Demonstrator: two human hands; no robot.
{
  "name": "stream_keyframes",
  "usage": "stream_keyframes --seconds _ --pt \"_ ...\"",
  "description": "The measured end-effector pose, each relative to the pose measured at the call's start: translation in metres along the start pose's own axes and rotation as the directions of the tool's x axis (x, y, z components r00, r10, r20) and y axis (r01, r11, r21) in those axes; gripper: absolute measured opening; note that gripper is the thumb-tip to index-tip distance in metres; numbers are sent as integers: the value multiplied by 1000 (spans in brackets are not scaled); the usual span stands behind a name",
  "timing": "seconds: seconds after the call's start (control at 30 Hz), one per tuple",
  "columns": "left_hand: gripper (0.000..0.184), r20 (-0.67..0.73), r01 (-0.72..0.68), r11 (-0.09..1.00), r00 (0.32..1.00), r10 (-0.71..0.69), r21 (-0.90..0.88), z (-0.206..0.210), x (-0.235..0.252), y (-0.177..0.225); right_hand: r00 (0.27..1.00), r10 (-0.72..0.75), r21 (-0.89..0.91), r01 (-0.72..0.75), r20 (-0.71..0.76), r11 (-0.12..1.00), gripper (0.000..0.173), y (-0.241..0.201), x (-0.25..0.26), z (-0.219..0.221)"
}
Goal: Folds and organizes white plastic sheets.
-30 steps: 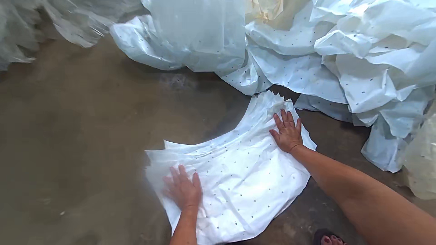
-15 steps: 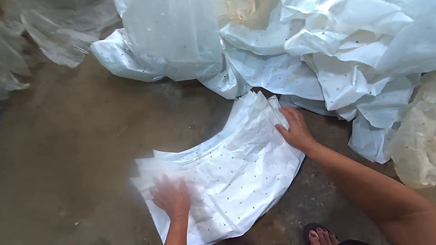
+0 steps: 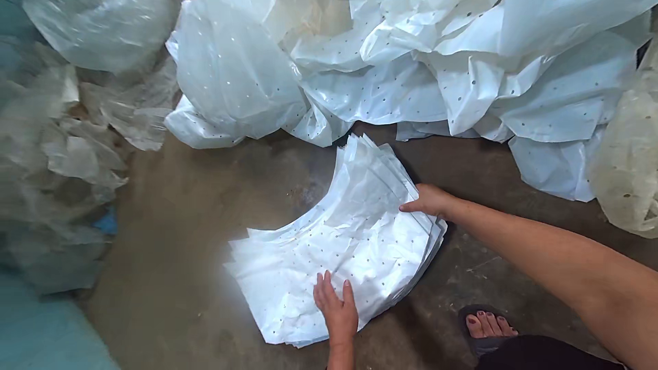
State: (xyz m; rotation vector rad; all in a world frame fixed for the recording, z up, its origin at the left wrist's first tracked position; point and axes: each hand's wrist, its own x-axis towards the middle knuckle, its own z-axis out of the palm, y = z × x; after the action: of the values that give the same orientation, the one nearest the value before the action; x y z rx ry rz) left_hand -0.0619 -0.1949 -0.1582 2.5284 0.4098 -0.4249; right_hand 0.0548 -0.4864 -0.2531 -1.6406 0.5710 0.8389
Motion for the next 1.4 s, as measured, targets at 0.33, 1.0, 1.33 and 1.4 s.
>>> stream_keyframes --seconds 0.33,1.0,1.33,1.4 --pt "77 92 -61 998 994 61 0 62 -24 61 995 -70 -85 76 72 993 60 57 -96 56" --pt "75 -49 -348 931 934 355 110 85 -13 44 975 -188 -94 199 115 976 35 37 -106 66" --pt "51 151 -46 998 987 53 -51 48 -9 68 880 -414 -133 451 234 883 29 43 -129 87" --pt "51 124 -45 999 991 47 -18 50 -7 68 873 -429 -139 466 232 874 29 44 -133 91"
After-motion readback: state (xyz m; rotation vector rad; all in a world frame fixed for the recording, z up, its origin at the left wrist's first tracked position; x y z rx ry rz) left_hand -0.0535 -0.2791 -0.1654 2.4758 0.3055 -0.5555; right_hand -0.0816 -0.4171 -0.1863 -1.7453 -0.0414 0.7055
